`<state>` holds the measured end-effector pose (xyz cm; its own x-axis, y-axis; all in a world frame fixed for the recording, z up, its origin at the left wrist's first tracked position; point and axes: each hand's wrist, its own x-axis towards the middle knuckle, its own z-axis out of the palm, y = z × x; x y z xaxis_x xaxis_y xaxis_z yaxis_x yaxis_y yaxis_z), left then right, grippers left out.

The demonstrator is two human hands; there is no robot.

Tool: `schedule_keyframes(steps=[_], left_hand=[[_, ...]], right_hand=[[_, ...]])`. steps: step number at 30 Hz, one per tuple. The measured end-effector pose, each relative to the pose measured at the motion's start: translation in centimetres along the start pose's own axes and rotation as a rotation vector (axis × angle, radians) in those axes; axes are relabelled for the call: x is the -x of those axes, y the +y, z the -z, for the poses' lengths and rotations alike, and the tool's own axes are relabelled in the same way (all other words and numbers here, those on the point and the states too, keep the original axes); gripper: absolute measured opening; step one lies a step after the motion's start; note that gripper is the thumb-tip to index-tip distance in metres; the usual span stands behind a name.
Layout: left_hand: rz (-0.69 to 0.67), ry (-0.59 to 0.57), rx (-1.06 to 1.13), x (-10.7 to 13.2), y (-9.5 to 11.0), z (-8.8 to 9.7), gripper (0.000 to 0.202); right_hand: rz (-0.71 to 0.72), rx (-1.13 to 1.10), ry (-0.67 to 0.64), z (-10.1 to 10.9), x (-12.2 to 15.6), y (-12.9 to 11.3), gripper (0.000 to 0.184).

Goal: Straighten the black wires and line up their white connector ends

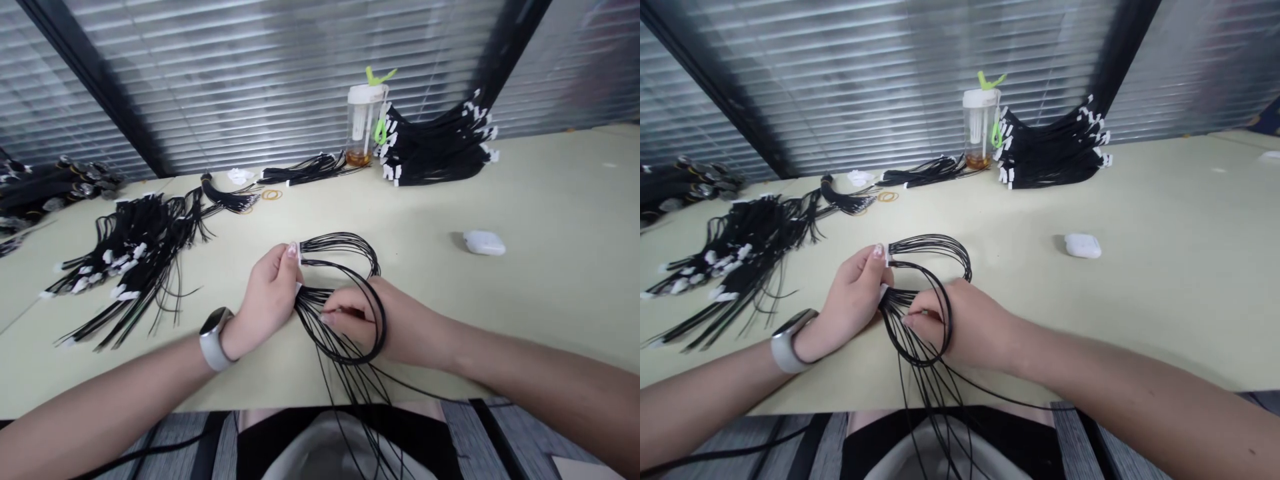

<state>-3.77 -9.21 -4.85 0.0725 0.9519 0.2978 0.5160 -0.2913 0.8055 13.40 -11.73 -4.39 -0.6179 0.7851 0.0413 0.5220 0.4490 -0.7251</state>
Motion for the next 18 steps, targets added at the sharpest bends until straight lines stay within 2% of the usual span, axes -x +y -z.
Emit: schedule_keyframes(steps=[5, 10, 12, 14, 16, 18], left_hand=[[-0.008, -0.017, 0.003, 0.2, 0.0, 0.0, 0.038], [-0.001, -0.034, 0.003, 0.1, -0.1, -0.1, 0.037], [-0.006, -0.04, -0.002, 0.1, -0.1, 0.0, 0.038], [-0.004, -0.049, -0.006, 0.1, 0.0, 0.0, 0.038], [0.001, -0.058, -0.006, 0.1, 0.0, 0.0, 0.039], [0.005, -0.073, -0.003, 0.1, 0.0, -0.1, 0.039]], right_hand=[[0.013, 0.085, 0.034, 0.1, -0.2, 0.2, 0.02], [-0.003, 0.332, -0.03, 3.1, 0.6, 0.1, 0.017], [-0.129, 0.46, 0.107, 4.8, 1.0, 0.3, 0.018], [-0.218, 0.521, 0.379, 6.1, 1.4, 0.6, 0.016], [-0.169, 0.397, 0.64, 6.8, 1.6, 0.9, 0.015], [-0.053, 0.075, 0.786, 6.9, 1.5, 1.1, 0.017]])
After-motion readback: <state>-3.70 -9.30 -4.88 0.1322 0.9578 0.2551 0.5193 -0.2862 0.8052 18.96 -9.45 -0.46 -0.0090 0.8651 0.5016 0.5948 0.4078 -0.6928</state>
